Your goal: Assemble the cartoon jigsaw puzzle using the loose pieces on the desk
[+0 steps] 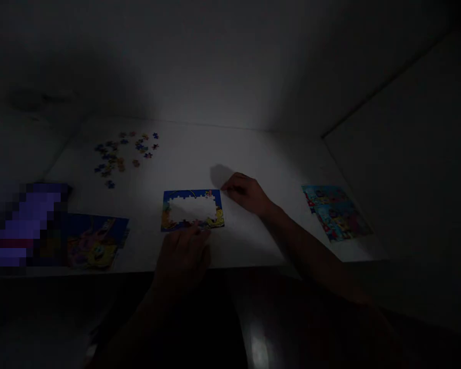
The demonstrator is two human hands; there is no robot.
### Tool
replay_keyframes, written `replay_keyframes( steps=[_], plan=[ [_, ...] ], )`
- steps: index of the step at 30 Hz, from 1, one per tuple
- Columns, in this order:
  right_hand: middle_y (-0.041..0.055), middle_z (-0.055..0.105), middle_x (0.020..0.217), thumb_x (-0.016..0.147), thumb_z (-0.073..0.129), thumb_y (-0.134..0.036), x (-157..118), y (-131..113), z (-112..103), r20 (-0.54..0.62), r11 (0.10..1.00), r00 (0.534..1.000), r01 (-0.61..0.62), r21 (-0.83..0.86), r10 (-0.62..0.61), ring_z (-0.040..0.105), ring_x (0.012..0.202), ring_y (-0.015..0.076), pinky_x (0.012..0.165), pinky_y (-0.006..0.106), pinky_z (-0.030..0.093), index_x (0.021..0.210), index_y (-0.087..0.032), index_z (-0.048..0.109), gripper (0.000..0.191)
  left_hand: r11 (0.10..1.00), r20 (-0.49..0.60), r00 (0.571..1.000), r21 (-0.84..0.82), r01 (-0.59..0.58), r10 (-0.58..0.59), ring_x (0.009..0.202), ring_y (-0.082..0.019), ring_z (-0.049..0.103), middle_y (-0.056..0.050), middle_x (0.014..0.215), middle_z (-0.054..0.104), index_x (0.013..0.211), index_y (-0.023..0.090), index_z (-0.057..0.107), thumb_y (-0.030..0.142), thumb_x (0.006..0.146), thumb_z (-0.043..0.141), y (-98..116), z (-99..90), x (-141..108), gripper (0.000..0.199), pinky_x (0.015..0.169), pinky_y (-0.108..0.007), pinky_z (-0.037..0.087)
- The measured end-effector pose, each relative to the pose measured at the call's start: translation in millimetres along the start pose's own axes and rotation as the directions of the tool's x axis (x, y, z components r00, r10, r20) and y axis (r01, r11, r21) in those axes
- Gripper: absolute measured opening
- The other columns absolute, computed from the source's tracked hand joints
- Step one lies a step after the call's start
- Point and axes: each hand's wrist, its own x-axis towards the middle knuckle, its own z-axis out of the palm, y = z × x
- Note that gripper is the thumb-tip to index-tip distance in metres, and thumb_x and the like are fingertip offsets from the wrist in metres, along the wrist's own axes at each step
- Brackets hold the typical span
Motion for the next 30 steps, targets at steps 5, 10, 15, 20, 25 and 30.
replay_keyframes(
  steps=[5,10,15,20,25,30],
  plan=[
    [0.0039,0.06,0.086,0.083,0.058,-0.016,-1.1,-2.1,3.5,0.059,0.998,0.997,-0.053,0.014,0.052,0.056,0.073,0.0136,0.069,0.028,0.047,0.091,-0.015,0.07,0.015,0.993,0.102,0.994,0.117,0.025,-0.037,0.106,-0.031,0.054,-0.016,0.119,0.061,0.127,0.013,0.057,0.028,0.097,0.046,-3.8,10.7,-3.7,0.036,0.093,-0.048,0.044],
    [0.0062,0.062,0.097,0.081,0.067,-0.022,-2.0,-8.9,4.2,0.174,1.0,0.985,0.004,-0.002,-0.003,0.059,0.094,0.0186,0.086,0.034,0.048,0.101,-0.016,0.068,0.02,0.99,0.178,0.983,0.137,0.03,-0.055,0.109,-0.033,0.053,-0.017,0.122,0.059,0.133,0.011,0.055,0.035,0.097,0.045,0.8,10.8,-0.1,0.044,0.094,-0.05,0.044],
    [0.0096,0.06,0.11,0.076,0.076,-0.031,-4.3,-15.7,6.3,0.226,0.992,0.974,0.04,-0.12,-0.012,0.054,0.109,0.0235,0.098,0.04,0.042,0.117,-0.016,0.064,0.045,0.989,0.181,0.981,0.14,0.047,-0.073,0.112,-0.033,0.052,-0.016,0.122,0.059,0.132,0.014,0.056,0.034,0.097,0.045,-1.1,12.6,-2.2,0.042,0.095,-0.051,0.045],
    [0.0125,0.056,0.12,0.068,0.081,-0.056,-9.7,-18.6,10.1,0.277,0.973,0.96,0.02,-0.232,0.046,0.048,0.117,0.0302,0.102,0.048,0.036,0.133,-0.02,0.056,0.078,0.989,0.182,0.98,0.138,0.053,-0.078,0.11,-0.032,0.053,-0.016,0.12,0.06,0.131,0.015,0.057,0.03,0.096,0.045,0.0,13.5,-1.4,0.04,0.094,-0.051,0.045],
    [0.0137,0.052,0.128,0.066,0.08,-0.061,-11.6,-18.0,10.5,0.298,0.965,0.952,0.007,-0.262,0.074,0.048,0.119,0.0314,0.104,0.048,0.034,0.138,-0.022,0.053,0.085,0.992,0.162,0.984,0.118,0.05,-0.069,0.106,-0.032,0.054,-0.017,0.119,0.061,0.128,0.013,0.059,0.026,0.094,0.046,0.5,12.9,0.3,0.039,0.092,-0.051,0.047],
    [0.0148,0.054,0.129,0.068,0.081,-0.056,-13.5,-21.3,11.3,0.274,0.963,0.956,-0.03,-0.267,0.106,0.047,0.121,0.0316,0.104,0.048,0.036,0.136,-0.022,0.055,0.081,0.993,0.102,0.992,0.095,0.065,-0.074,0.106,-0.03,0.054,-0.015,0.117,0.062,0.126,0.015,0.061,0.026,0.095,0.044,0.7,14.5,-1.4,0.037,0.092,-0.05,0.047]
  ],
)
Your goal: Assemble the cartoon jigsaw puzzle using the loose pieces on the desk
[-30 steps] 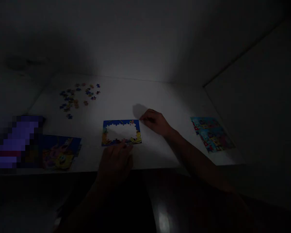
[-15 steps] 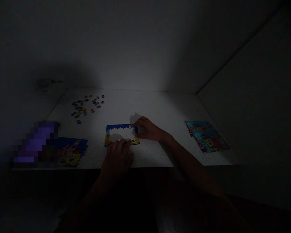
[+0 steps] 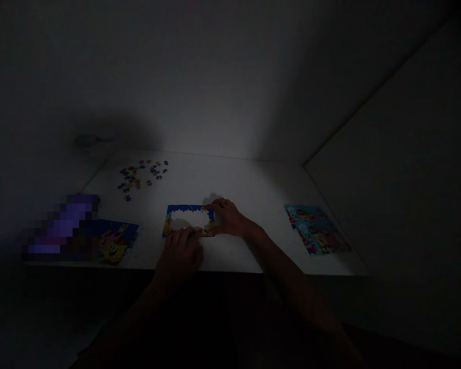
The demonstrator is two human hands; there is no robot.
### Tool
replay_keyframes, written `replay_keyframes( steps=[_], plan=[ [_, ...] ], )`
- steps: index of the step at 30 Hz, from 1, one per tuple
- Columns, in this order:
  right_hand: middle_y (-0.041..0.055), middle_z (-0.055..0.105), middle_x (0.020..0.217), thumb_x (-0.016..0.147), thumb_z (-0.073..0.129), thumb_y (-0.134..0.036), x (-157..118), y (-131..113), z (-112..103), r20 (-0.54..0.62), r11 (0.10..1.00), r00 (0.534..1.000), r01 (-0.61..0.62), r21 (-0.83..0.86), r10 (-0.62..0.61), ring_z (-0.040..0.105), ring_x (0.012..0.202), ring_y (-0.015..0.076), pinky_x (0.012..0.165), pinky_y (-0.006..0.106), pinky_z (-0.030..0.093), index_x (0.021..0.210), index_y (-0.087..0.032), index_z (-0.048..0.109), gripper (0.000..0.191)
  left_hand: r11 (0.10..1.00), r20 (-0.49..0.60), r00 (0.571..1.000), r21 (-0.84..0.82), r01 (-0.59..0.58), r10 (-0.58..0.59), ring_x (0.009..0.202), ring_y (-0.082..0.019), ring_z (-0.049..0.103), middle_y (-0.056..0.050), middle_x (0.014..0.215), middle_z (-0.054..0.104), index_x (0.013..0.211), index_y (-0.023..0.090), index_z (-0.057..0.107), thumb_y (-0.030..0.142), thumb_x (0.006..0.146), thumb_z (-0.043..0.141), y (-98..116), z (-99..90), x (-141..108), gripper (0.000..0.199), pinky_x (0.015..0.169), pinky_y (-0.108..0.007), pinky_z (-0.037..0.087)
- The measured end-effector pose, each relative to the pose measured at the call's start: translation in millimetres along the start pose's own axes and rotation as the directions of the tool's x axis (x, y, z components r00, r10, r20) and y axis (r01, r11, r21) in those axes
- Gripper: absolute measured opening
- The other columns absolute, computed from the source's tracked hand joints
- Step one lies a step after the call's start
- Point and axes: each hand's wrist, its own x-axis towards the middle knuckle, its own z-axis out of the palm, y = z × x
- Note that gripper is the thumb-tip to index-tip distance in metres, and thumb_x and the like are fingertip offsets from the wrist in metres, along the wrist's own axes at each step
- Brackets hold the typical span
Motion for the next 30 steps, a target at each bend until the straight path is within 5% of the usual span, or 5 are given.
replay_keyframes(
  steps=[9,15,22,27,30],
  plan=[
    [0.0145,0.058,0.13,0.075,0.078,-0.049,-9.1,-10.2,16.5,-0.179,0.991,0.982,-0.079,-0.109,0.059,0.052,0.122,0.0305,0.102,0.048,0.04,0.128,-0.023,0.062,0.061,0.999,-0.011,1.0,-0.03,0.027,-0.027,0.107,-0.029,0.054,-0.012,0.118,0.062,0.122,0.016,0.062,0.025,0.093,0.049,0.8,1.3,-4.8,0.034,0.096,-0.048,0.044],
    [0.0128,0.066,0.114,0.088,0.062,-0.039,-8.7,-7.6,22.8,-0.462,0.983,0.869,-0.144,0.11,0.179,0.06,0.11,0.0252,0.098,0.045,0.047,0.109,-0.021,0.066,0.028,0.985,-0.085,0.996,-0.171,0.016,-0.031,0.12,-0.029,0.052,-0.013,0.127,0.059,0.126,0.019,0.06,0.026,0.093,0.05,-18.9,-12.1,-11.1,0.036,0.11,-0.055,0.035],
    [0.0113,0.066,0.105,0.091,0.055,-0.047,-10.7,1.0,26.1,-0.492,0.948,0.812,-0.242,0.207,0.314,0.064,0.097,0.0228,0.089,0.04,0.052,0.106,-0.018,0.065,0.034,0.993,-0.127,0.992,-0.121,0.009,-0.024,0.136,-0.032,0.043,-0.02,0.145,0.048,0.136,0.012,0.051,0.032,0.097,0.044,-89.6,-10.0,-1.4,0.045,0.109,-0.05,0.041],
    [0.0115,0.067,0.105,0.091,0.053,-0.054,-10.7,3.4,27.4,-0.498,0.947,0.808,-0.233,0.221,0.315,0.065,0.096,0.0232,0.089,0.041,0.053,0.104,-0.02,0.067,0.039,0.998,-0.062,0.998,-0.059,-0.005,0.002,0.141,-0.037,0.036,-0.026,0.149,0.042,0.139,0.002,0.046,0.046,0.096,0.042,-93.1,6.0,6.3,0.061,0.113,-0.053,0.034],
    [0.0125,0.069,0.112,0.091,0.053,-0.056,-10.5,-0.2,27.2,-0.488,0.976,0.844,-0.189,0.113,0.22,0.064,0.106,0.0257,0.095,0.045,0.05,0.108,-0.021,0.069,0.041,1.0,-0.036,0.999,-0.011,-0.007,0.007,0.141,-0.037,0.037,-0.028,0.148,0.043,0.139,-0.001,0.045,0.048,0.097,0.038,-91.4,9.7,4.9,0.065,0.115,-0.053,0.033]
  ],
)
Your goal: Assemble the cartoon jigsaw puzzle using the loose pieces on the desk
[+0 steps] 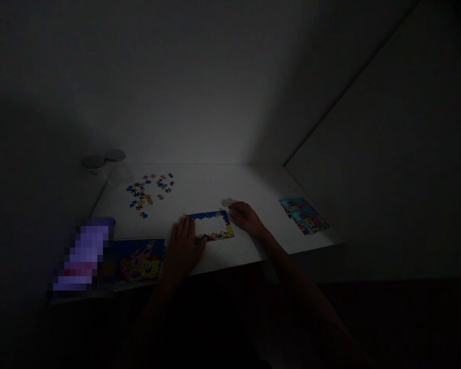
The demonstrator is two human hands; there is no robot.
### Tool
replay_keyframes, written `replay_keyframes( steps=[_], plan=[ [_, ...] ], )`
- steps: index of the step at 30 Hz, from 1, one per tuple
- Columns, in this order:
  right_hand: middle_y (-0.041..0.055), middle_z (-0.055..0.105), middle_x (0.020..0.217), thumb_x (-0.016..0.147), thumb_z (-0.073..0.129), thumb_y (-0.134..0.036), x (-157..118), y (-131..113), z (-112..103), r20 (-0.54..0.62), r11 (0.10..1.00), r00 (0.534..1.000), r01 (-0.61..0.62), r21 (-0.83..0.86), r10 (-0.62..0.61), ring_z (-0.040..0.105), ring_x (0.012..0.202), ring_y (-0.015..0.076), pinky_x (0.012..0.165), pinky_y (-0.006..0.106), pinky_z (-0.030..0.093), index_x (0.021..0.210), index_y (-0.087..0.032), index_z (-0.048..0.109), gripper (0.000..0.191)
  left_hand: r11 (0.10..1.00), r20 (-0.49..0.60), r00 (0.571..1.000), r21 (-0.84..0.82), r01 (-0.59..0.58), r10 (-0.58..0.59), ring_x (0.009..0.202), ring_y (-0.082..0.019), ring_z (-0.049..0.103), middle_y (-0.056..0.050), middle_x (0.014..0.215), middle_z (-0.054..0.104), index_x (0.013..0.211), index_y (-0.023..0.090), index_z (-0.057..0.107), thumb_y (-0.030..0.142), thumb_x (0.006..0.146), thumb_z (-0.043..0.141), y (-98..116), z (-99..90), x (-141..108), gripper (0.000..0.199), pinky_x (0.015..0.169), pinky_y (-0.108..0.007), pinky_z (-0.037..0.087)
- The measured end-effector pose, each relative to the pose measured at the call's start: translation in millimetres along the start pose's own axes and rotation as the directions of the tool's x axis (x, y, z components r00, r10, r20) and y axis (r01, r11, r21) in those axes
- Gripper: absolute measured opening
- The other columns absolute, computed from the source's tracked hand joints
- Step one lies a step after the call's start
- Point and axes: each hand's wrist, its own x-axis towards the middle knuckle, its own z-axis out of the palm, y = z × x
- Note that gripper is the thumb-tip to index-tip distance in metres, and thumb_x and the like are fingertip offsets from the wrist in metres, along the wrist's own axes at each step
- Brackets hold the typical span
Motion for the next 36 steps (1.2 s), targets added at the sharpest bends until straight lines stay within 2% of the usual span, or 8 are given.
replay_keyframes(
  steps=[3,6,10,15,23,28,32,36],
  plan=[
    [0.0135,0.066,0.125,0.089,0.058,-0.055,-1.8,-6.9,-0.9,0.077,0.984,0.993,0.101,-0.149,-0.09,0.059,0.12,0.0292,0.102,0.05,0.045,0.119,-0.023,0.068,0.045,0.999,0.016,1.0,0.029,-0.015,0.015,0.141,-0.036,0.038,-0.027,0.146,0.045,0.139,-0.001,0.045,0.05,0.098,0.035,-2.0,0.9,-1.9,0.066,0.114,-0.053,0.033],
    [0.0144,0.058,0.139,0.088,0.059,-0.055,-5.1,-11.3,-1.0,0.146,0.954,0.977,0.186,-0.234,-0.154,0.054,0.127,0.032,0.103,0.053,0.044,0.135,-0.024,0.058,0.056,0.999,0.017,1.0,0.047,-0.001,0.0,0.142,-0.034,0.036,-0.026,0.149,0.041,0.142,0.001,0.041,0.055,0.098,0.033,-4.9,0.8,-3.4,0.07,0.115,-0.05,0.034],
    [0.0174,0.047,0.149,0.09,0.055,-0.057,-11.0,-9.8,3.7,0.165,0.942,0.957,0.268,-0.204,-0.237,0.047,0.135,0.0324,0.106,0.053,0.042,0.149,-0.02,0.04,0.072,0.998,0.03,0.999,0.06,0.014,-0.016,0.147,-0.033,0.026,-0.022,0.157,0.029,0.15,0.007,0.031,0.055,0.099,0.031,-3.3,-3.3,2.4,0.07,0.115,-0.05,0.034],
    [0.0184,0.033,0.158,0.09,0.049,-0.067,-15.8,-14.4,12.8,0.222,0.934,0.935,0.315,-0.169,-0.275,0.032,0.145,0.0322,0.112,0.053,0.037,0.155,-0.017,0.026,0.085,0.995,0.068,0.998,0.1,-0.017,0.01,0.148,-0.03,0.024,-0.018,0.158,0.03,0.151,0.011,0.031,0.041,0.103,0.024,9.6,-4.1,26.9,0.058,0.118,-0.054,0.025],
    [0.0167,0.034,0.157,0.089,0.036,-0.076,-15.5,-28.2,10.1,0.336,0.918,0.917,0.306,-0.252,-0.214,0.026,0.149,0.0293,0.121,0.049,0.024,0.154,-0.013,0.03,0.09,0.987,0.083,0.996,0.151,-0.058,0.046,0.143,-0.031,0.035,-0.023,0.148,0.045,0.142,0.001,0.043,0.046,0.101,0.026,11.4,19.5,32.5,0.063,0.114,-0.051,0.034],
    [0.0184,0.03,0.159,0.089,0.033,-0.077,-15.2,-28.4,8.5,0.357,0.918,0.909,0.315,-0.243,-0.217,0.023,0.15,0.0287,0.122,0.048,0.022,0.154,-0.009,0.029,0.094,0.984,0.077,0.996,0.172,-0.053,0.04,0.143,-0.031,0.036,-0.023,0.148,0.046,0.142,0.001,0.043,0.047,0.102,0.021,13.7,16.9,31.4,0.065,0.114,-0.05,0.035],
    [0.017,0.026,0.16,0.089,0.033,-0.077,-14.4,-28.6,7.7,0.363,0.922,0.905,0.315,-0.226,-0.22,0.02,0.15,0.0284,0.121,0.051,0.023,0.156,-0.013,0.022,0.093,0.989,0.082,0.996,0.145,-0.037,0.025,0.145,-0.03,0.032,-0.021,0.151,0.041,0.145,0.003,0.04,0.048,0.102,0.025,17.2,12.7,32.6,0.064,0.116,-0.05,0.031],
    [0.0162,0.027,0.16,0.091,0.033,-0.074,-14.4,-28.7,7.5,0.373,0.915,0.9,0.325,-0.237,-0.223,0.021,0.15,0.0291,0.121,0.051,0.023,0.155,-0.015,0.026,0.088,0.993,0.118,0.993,0.116,-0.028,0.014,0.145,-0.028,0.032,-0.02,0.152,0.042,0.145,0.005,0.041,0.047,0.101,0.028,19.4,10.4,33.0,0.062,0.118,-0.048,0.029]
  ],
)
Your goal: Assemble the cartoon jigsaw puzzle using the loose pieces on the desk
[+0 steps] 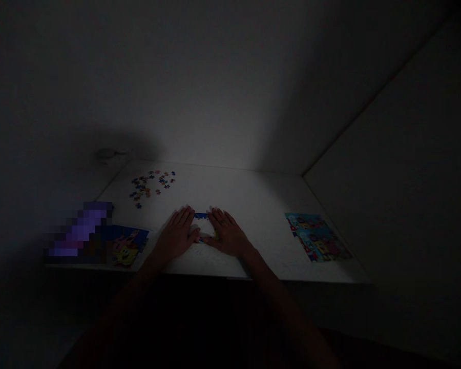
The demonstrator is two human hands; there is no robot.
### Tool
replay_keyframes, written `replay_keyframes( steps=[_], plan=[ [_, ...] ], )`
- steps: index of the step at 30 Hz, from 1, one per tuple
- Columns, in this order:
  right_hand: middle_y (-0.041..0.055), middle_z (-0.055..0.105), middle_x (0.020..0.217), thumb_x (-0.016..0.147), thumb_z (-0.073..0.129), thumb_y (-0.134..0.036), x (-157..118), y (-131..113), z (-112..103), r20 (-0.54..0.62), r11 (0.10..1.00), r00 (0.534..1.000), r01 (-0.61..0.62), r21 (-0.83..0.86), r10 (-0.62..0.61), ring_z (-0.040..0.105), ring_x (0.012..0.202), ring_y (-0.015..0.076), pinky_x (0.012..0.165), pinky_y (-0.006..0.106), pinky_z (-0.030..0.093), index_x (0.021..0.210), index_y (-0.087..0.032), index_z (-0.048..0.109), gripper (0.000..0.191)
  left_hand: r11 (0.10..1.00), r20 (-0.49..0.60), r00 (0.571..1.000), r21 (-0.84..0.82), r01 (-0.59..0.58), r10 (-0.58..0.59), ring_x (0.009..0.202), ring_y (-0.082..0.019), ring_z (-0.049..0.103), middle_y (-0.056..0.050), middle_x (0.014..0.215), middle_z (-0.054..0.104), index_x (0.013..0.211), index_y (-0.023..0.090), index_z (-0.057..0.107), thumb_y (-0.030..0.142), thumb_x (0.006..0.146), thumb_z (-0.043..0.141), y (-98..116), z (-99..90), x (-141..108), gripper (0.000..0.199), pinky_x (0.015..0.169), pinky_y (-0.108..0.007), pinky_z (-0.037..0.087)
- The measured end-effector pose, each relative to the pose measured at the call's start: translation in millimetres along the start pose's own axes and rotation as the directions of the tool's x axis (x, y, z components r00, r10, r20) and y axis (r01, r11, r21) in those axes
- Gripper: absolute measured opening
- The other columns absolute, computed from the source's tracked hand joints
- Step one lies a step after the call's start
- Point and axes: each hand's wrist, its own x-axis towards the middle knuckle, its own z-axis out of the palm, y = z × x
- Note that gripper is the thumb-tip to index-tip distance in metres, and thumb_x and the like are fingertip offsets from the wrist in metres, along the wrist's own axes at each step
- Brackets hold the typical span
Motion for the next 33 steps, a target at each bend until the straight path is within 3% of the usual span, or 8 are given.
replay_keyframes(
  steps=[4,8,12,25,33],
  plan=[
    [0.0163,0.025,0.161,0.091,0.037,-0.073,-0.2,2.1,2.4,-0.008,1.0,1.0,0.007,-0.008,-0.007,0.023,0.149,0.0299,0.12,0.051,0.024,0.155,-0.016,0.027,0.086,1.0,0.02,1.0,0.012,0.012,-0.012,0.146,-0.028,0.03,-0.02,0.153,0.04,0.144,0.003,0.041,0.046,0.102,0.026,1.8,-1.8,0.0,0.062,0.119,-0.047,0.026],
    [0.0116,0.025,0.162,0.091,0.046,-0.067,-0.5,5.6,6.9,-0.053,0.999,0.998,0.033,0.012,-0.032,0.025,0.149,0.0311,0.119,0.053,0.027,0.156,-0.023,0.025,0.082,0.999,0.014,0.999,0.005,0.041,-0.041,0.147,-0.027,0.027,-0.017,0.154,0.039,0.148,0.007,0.037,0.047,0.102,0.028,3.3,-2.7,-0.4,0.062,0.12,-0.049,0.023],
    [0.0103,0.032,0.159,0.092,0.05,-0.061,-1.3,8.8,11.3,-0.092,0.998,0.994,0.059,0.019,-0.057,0.031,0.146,0.0325,0.117,0.056,0.031,0.154,-0.026,0.031,0.074,0.998,0.041,0.998,-0.022,0.056,-0.055,0.147,-0.028,0.028,-0.018,0.153,0.039,0.145,0.006,0.041,0.046,0.102,0.029,4.3,-2.6,-1.5,0.06,0.121,-0.048,0.021],
    [0.0192,0.035,0.156,0.093,0.05,-0.059,1.0,6.2,9.5,-0.091,0.995,0.992,0.087,-0.056,-0.092,0.033,0.145,0.0331,0.113,0.056,0.036,0.15,-0.017,0.037,0.072,0.997,-0.014,0.998,-0.042,0.062,-0.062,0.144,-0.028,0.034,-0.019,0.15,0.044,0.141,0.005,0.047,0.045,0.1,0.036,4.6,-2.7,-2.9,0.058,0.118,-0.046,0.025],
    [0.0173,0.028,0.16,0.091,0.051,-0.061,-1.3,5.2,4.6,-0.139,0.998,0.99,-0.007,0.058,0.015,0.028,0.148,0.0307,0.114,0.053,0.036,0.156,-0.018,0.024,0.082,0.992,-0.086,0.994,-0.113,0.058,-0.068,0.147,-0.029,0.026,-0.022,0.155,0.035,0.149,0.007,0.033,0.043,0.103,0.028,-2.0,-6.5,-4.5,0.059,0.116,-0.051,0.029]
  ],
)
